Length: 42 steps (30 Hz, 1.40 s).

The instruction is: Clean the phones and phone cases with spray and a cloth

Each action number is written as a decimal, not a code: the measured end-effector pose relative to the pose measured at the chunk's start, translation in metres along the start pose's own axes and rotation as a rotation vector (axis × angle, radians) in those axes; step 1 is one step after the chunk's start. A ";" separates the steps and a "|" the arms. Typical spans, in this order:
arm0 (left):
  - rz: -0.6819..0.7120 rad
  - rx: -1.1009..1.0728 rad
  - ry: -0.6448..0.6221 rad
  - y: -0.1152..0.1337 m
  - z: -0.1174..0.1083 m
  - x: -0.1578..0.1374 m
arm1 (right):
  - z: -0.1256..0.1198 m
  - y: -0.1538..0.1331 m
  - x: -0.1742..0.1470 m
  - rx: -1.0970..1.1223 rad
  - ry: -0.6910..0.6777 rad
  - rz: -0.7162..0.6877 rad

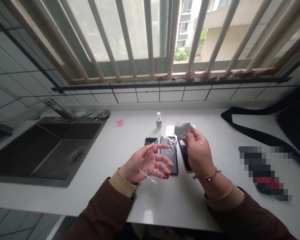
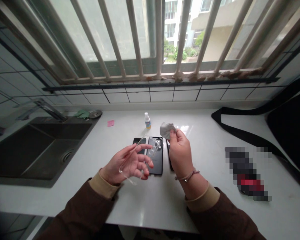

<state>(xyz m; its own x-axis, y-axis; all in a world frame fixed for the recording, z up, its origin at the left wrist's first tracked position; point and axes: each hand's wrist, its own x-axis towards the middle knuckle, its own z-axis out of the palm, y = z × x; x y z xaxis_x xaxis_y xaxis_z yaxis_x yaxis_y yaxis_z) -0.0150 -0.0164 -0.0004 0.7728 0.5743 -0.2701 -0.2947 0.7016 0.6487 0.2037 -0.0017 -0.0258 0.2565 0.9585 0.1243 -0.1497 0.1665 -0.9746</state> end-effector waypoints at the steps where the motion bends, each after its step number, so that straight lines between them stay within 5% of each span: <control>1: -0.018 0.023 -0.020 0.000 -0.001 -0.001 | -0.001 -0.001 0.001 -0.032 -0.031 -0.011; 6: -0.101 0.044 -0.093 -0.002 -0.004 -0.002 | 0.003 -0.003 -0.006 0.016 -0.319 0.047; 9: -0.125 -0.002 -0.125 -0.002 -0.006 -0.001 | 0.006 -0.002 -0.010 0.139 -0.379 0.105; 20: 0.042 -0.094 0.058 0.004 -0.009 -0.003 | 0.001 0.005 -0.002 0.124 -0.253 0.129; 26: 0.105 -0.096 0.149 0.004 -0.006 -0.002 | 0.001 0.007 0.003 0.086 -0.052 0.154; 33: 0.085 -0.068 0.184 -0.003 0.000 0.006 | 0.005 0.006 -0.011 -0.185 -0.233 0.001; 42: 0.157 -0.013 0.250 -0.008 0.001 0.009 | 0.007 0.014 -0.014 -0.175 -0.213 -0.006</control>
<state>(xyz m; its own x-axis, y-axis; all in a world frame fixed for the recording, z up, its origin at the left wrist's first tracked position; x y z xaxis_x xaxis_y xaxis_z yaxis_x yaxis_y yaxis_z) -0.0046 -0.0172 -0.0071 0.5554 0.7611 -0.3351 -0.4078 0.6005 0.6878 0.1917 -0.0115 -0.0404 0.0477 0.9877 0.1488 0.0233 0.1478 -0.9887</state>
